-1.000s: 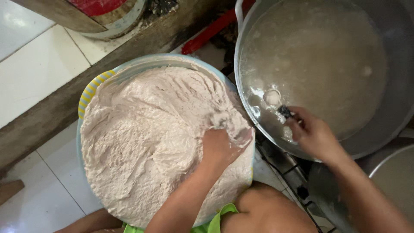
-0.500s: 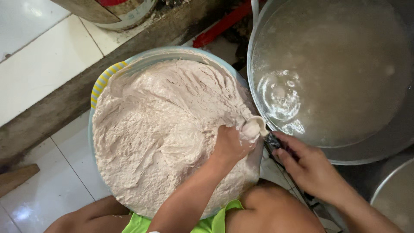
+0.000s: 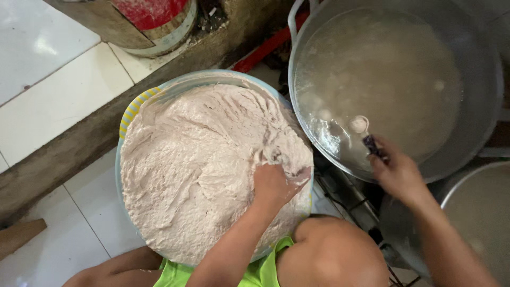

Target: The person scoops dough from a large bowl using a spoon and drops small portions into a pot of boiling water. The process is repeated continuously to cook multiple dough balls.

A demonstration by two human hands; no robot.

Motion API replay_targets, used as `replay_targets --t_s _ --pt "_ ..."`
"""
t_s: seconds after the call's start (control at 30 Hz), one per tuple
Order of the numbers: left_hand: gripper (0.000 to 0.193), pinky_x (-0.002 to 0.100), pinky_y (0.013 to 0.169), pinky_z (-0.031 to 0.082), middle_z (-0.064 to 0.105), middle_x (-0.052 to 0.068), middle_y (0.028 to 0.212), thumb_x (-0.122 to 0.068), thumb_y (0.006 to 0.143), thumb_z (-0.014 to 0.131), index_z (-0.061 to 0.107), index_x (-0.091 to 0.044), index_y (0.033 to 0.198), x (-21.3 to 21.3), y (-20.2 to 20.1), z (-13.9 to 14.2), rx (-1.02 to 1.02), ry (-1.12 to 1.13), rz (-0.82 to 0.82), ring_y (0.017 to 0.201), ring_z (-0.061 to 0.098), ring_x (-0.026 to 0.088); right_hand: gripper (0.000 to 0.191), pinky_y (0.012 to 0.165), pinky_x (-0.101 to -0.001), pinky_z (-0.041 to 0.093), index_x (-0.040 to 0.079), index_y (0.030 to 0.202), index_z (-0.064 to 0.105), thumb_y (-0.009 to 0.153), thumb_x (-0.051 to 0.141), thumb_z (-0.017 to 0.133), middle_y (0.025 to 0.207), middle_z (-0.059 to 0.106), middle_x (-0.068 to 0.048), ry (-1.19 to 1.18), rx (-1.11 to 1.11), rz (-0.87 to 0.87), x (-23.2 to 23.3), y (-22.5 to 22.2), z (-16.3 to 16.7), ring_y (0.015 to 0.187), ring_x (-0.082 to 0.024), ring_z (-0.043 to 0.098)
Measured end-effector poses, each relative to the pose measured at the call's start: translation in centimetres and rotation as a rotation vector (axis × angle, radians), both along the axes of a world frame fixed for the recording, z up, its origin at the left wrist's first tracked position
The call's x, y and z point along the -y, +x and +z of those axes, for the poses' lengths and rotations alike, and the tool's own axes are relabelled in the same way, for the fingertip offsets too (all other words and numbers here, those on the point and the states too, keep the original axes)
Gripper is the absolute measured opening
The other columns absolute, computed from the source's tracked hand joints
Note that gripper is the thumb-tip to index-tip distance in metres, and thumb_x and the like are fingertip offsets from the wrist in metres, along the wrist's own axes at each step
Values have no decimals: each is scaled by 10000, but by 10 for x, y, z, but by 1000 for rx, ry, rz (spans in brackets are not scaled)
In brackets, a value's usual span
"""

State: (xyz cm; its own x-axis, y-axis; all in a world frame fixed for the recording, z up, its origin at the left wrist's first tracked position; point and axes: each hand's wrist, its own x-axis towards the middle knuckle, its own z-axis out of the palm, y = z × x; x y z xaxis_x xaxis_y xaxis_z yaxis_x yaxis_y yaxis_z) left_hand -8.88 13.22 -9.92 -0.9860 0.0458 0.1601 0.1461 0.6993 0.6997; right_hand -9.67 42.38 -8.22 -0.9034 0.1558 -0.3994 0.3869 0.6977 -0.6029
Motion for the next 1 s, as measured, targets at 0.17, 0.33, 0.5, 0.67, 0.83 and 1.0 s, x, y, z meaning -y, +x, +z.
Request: replay_targets --t_s 0.17,0.33,0.5,0.67,0.83,1.0 --pt "387 512 635 532 671 211 686 -397 852 759 721 -36 715 0 10 -14 105 68 -23 689 669 430 476 843 -429 538 102 1416 612 950 184 660 1149 726 -200 253 -60 0 -19 3 8 956 -313 706" --pt "228 499 611 532 710 163 724 -278 856 757 721 -62 794 -3 21 -32 8 158 -45 663 679 408 452 567 -347 449 120 1432 650 992 221 634 864 654 -223 -195 220 -123 14 33 29 642 -193 560" --pt "174 486 598 512 762 127 781 -275 874 751 762 -102 866 -10 27 -42 -9 167 -123 663 713 369 505 461 -251 450 116 1436 544 934 154 589 965 729 -31 -488 181 117 59 52 45 551 -67 529" --pt "227 463 746 582 718 208 793 -247 740 776 731 -47 837 -12 22 -33 219 162 -69 782 718 404 498 477 -250 439 107 1444 557 951 164 600 935 736 -38 -451 288 147 76 52 59 530 -73 496" --pt "339 492 741 567 726 232 823 -300 623 813 737 -24 804 -12 2 -6 303 -58 -55 803 706 422 478 434 -250 398 82 1410 587 959 238 561 898 722 -29 -598 425 117 70 40 59 500 -81 484" --pt "542 519 725 541 715 225 764 -591 751 752 743 -50 762 6 -34 12 393 -234 -175 757 713 397 487 427 -278 415 92 1402 566 943 254 581 844 727 -26 -513 353 7 35 21 36 508 -97 513"
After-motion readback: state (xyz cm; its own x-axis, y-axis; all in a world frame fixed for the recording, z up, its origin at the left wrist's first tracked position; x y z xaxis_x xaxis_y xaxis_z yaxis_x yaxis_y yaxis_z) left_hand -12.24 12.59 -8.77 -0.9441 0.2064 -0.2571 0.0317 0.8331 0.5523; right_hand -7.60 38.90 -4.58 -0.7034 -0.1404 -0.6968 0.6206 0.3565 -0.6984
